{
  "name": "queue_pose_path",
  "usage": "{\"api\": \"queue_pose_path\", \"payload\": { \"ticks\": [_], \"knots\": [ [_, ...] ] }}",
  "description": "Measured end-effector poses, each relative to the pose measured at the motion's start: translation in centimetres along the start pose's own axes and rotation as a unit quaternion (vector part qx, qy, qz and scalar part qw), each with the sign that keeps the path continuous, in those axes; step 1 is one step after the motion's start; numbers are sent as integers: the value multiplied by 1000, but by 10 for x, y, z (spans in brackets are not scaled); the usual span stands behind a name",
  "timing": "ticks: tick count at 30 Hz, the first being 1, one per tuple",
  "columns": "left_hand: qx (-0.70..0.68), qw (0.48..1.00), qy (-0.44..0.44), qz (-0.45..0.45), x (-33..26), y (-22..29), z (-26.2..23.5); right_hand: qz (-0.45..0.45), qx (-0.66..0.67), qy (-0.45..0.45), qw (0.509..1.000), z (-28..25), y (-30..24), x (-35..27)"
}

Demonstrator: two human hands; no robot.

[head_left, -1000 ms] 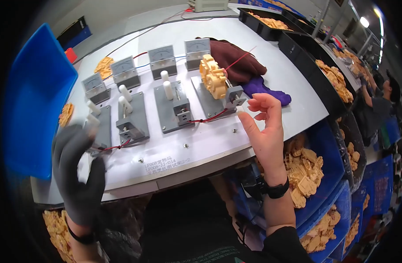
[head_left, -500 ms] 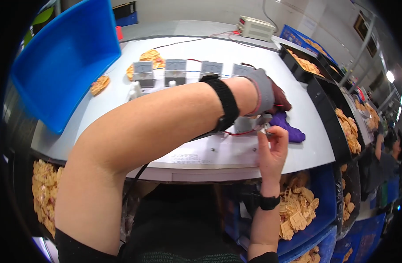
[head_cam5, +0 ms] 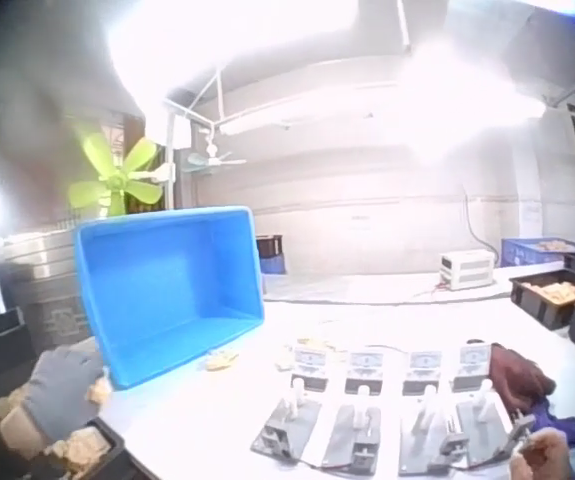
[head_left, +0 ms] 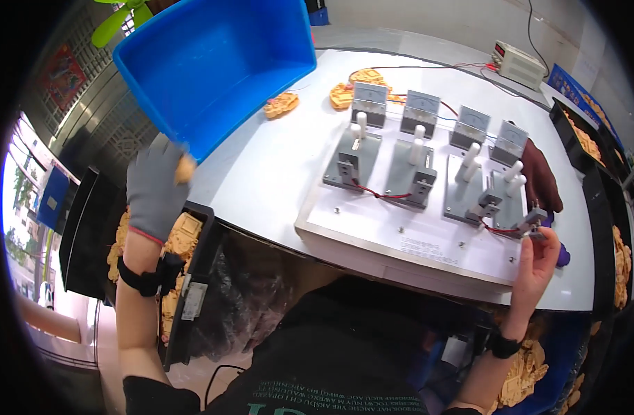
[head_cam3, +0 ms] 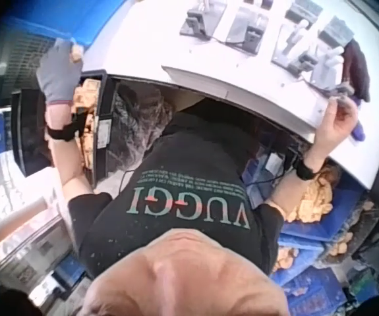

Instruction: Placing industrial plastic components into a testing fixture and moving bins of parts.

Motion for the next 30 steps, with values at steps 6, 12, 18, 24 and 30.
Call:
{"api": "queue_pose_path", "payload": {
  "ticks": [6, 12, 18, 24, 30],
  "knots": [
    [254, 918, -224, -208, -73, -128, 63, 2, 6, -18, 1000, 4, 7, 5],
    [-50, 984, -168, -30, 39, -17, 118, -9, -49, -21, 999, -6, 15, -1],
    [-143, 944, -265, -136, 130, 64, 225, 9, -111, -5, 994, 2, 8, -2],
    [-243, 904, -313, -164, 147, 79, 274, 21, -153, 10, 988, 1, 8, -4],
    [-450, 810, -357, -113, 130, 73, 225, 24, -182, 17, 983, 7, -1, 0]
  ]
}}
Point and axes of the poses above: each hand's wrist, its own x-axis towards the middle knuckle, its own z-axis out of the palm, y = z × x, the point moved 3 cm from there along x, towards the middle knuckle, and after that the axes turned 13 degrees about -z, right-handed, at the moved point
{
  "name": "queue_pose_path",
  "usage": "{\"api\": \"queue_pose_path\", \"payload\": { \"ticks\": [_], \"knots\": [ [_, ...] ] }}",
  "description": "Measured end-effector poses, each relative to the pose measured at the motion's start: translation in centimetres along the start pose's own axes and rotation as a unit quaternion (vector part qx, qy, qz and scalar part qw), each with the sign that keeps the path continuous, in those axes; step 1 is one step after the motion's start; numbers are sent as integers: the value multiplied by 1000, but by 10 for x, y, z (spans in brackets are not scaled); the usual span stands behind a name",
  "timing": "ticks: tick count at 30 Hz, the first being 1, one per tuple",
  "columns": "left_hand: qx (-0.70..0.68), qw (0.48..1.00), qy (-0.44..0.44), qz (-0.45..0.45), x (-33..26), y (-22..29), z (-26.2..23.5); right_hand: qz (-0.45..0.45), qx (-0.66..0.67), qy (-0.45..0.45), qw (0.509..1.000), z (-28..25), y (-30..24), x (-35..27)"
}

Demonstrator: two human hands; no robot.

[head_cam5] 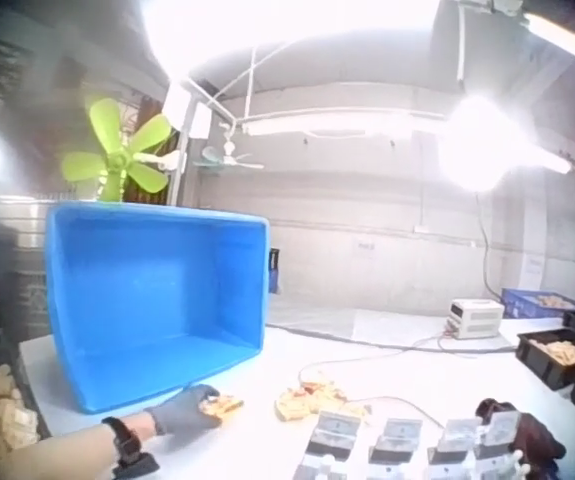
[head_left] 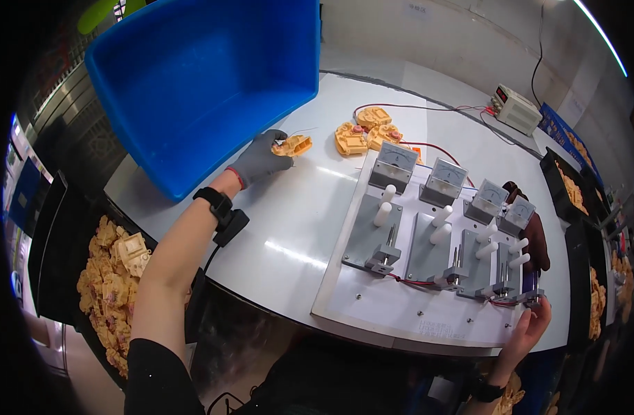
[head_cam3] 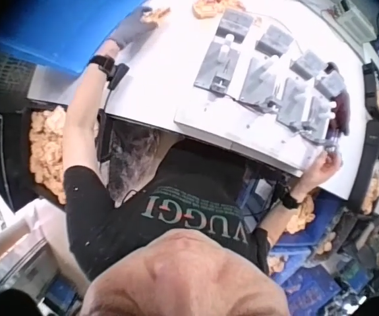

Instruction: Placing industrial plastic components into a testing fixture and moving bins of parts.

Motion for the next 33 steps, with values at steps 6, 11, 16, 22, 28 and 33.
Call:
{"api": "queue_pose_path", "payload": {
  "ticks": [6, 11, 16, 22, 28, 33],
  "knots": [
    [-159, 983, -60, 63, -77, 39, -13, -190, -28, 23, 981, 28, -84, -6],
    [-213, 967, -129, 56, -105, 50, -11, -92, 252, -227, 936, 127, -159, -10],
    [-244, 949, -198, 37, -124, 67, -2, -51, 294, -233, 925, 182, -161, -15],
    [-108, 982, -58, 143, -126, 78, 11, -148, 239, -205, 937, 178, -161, -22],
    [24, 960, 78, 269, -136, 105, 15, -88, 288, -228, 926, 181, -164, -21],
    [151, 874, 212, 411, -133, 130, 31, -90, 311, -245, 914, 180, -162, -21]
  ]
}}
Point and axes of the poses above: each hand's wrist, its own x-axis towards the middle knuckle, its own z-axis out of the palm, y = z × x, the point moved 3 cm from there along x, towards the middle knuckle, and after that the axes turned 13 degrees about -z, right-handed, at the moved point
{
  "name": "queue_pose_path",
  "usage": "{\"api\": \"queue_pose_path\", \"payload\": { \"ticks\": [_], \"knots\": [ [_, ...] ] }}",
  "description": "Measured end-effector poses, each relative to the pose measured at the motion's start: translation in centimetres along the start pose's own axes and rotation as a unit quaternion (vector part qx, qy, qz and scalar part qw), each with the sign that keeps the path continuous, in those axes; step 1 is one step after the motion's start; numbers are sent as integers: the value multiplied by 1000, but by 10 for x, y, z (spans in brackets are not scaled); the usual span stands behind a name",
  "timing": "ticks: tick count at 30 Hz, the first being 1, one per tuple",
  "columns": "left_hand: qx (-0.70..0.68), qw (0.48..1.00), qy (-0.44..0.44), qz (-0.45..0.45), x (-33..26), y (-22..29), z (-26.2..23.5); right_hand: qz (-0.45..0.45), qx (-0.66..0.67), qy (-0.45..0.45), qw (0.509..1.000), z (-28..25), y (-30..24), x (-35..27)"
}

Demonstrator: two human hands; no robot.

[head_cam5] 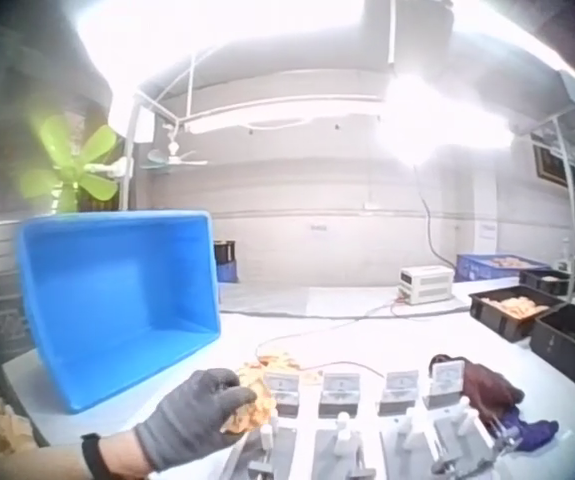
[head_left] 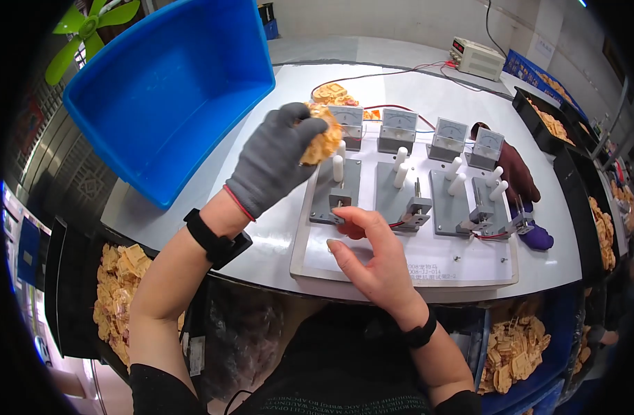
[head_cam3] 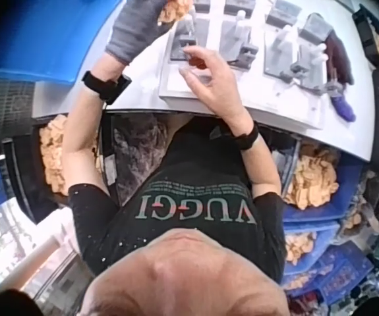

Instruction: Placing industrial plastic components into a testing fixture and moving bins of parts.

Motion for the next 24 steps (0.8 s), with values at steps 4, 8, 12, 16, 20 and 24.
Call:
{"api": "queue_pose_path", "payload": {
  "ticks": [4, 8, 12, 16, 20, 24],
  "knots": [
    [10, 993, -21, 112, 5, 22, -4, -9, 7, -6, 1000, 0, -1, -2],
    [-32, 983, -121, 133, 0, 34, -6, -22, 3, -1, 1000, -2, -1, -2],
    [-106, 972, -190, 91, -6, 27, -8, -19, 13, 8, 1000, -2, -1, -2],
    [-92, 956, -274, 44, -8, 29, 2, -37, 9, -21, 999, -2, -1, -1],
    [-95, 939, -330, 16, -10, 29, 2, -16, 18, -16, 1000, -1, -4, 1],
    [-192, 945, -263, -3, -8, 4, -3, -36, -64, 70, 995, -10, 3, -4]
  ]
}}
Point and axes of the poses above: each hand's wrist, its own x-axis towards the middle knuckle, its own z-axis out of the palm, y = z × x, the point moved 3 cm from there along x, towards the middle knuckle, and after that the axes turned 13 degrees about -z, right-handed, at the moved point
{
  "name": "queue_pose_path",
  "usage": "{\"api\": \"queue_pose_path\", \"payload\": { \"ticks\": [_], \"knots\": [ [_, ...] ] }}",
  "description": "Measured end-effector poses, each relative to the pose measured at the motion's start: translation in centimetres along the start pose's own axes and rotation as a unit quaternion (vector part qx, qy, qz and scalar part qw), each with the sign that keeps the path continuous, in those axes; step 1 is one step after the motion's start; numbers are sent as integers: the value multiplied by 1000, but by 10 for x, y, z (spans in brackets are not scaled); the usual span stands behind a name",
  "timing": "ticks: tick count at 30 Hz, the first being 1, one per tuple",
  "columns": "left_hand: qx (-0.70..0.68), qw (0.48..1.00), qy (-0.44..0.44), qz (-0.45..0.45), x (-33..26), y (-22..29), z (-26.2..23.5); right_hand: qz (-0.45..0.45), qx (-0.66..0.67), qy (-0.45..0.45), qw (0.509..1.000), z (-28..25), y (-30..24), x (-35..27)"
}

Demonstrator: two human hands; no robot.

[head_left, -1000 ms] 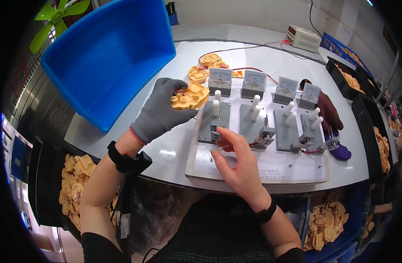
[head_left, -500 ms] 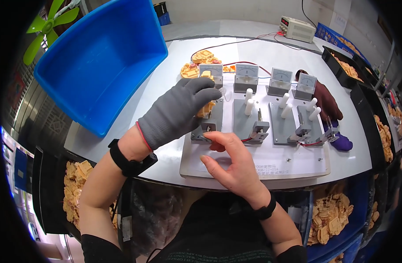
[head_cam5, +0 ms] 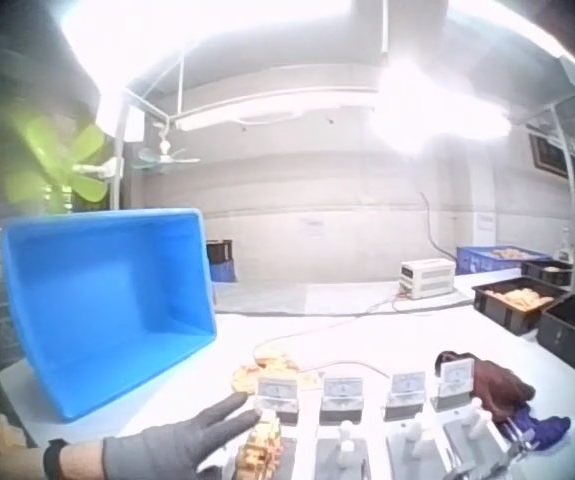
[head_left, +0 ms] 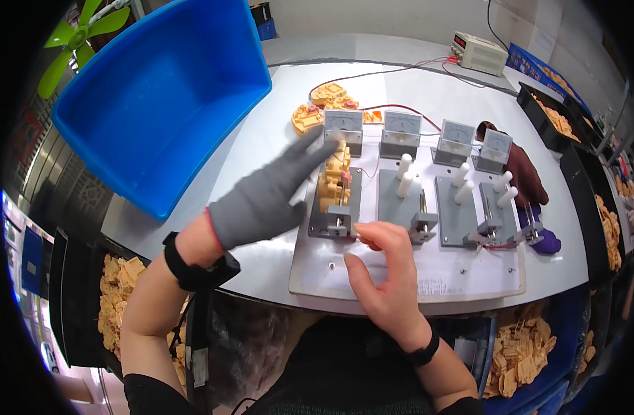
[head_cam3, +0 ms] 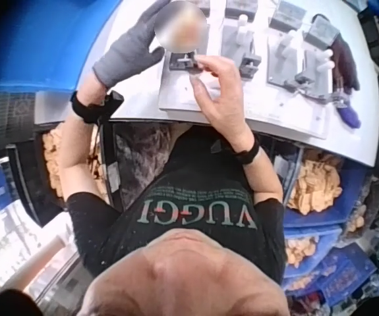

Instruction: Placing industrial plastic components into a testing fixture and moving bins of parts.

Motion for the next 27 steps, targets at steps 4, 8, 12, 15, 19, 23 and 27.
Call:
{"api": "queue_pose_path", "payload": {
  "ticks": [4, 8, 12, 15, 19, 23, 27],
  "knots": [
    [93, 987, 29, -124, 30, -76, -20, 0, -16, -33, 999, 5, -5, 3],
    [182, 949, -66, -248, 90, -119, -12, -7, -15, -35, 999, 2, -6, -1],
    [193, 948, -79, -239, 145, -149, 17, 19, 8, -43, 999, 4, -3, -4],
    [229, 928, -106, -276, 158, -157, 40, 8, 26, -50, 998, 3, 0, -3],
    [223, 919, -88, -313, 139, -155, 35, 3, 34, -51, 998, 1, 3, -2],
    [293, 870, -99, -383, 93, -145, 17, -13, 25, -42, 999, -1, 2, 0],
    [300, 859, -94, -403, 27, -141, 4, -49, 17, -34, 998, 2, -1, -3]
  ]
}}
Point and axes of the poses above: each hand's wrist, its own x-axis towards the middle knuckle, its own z-axis out of the palm, y = z × x, the point moved 3 cm from there along x, towards the middle knuckle, and after that the axes turned 13 degrees about -z, right-handed, at the moved point
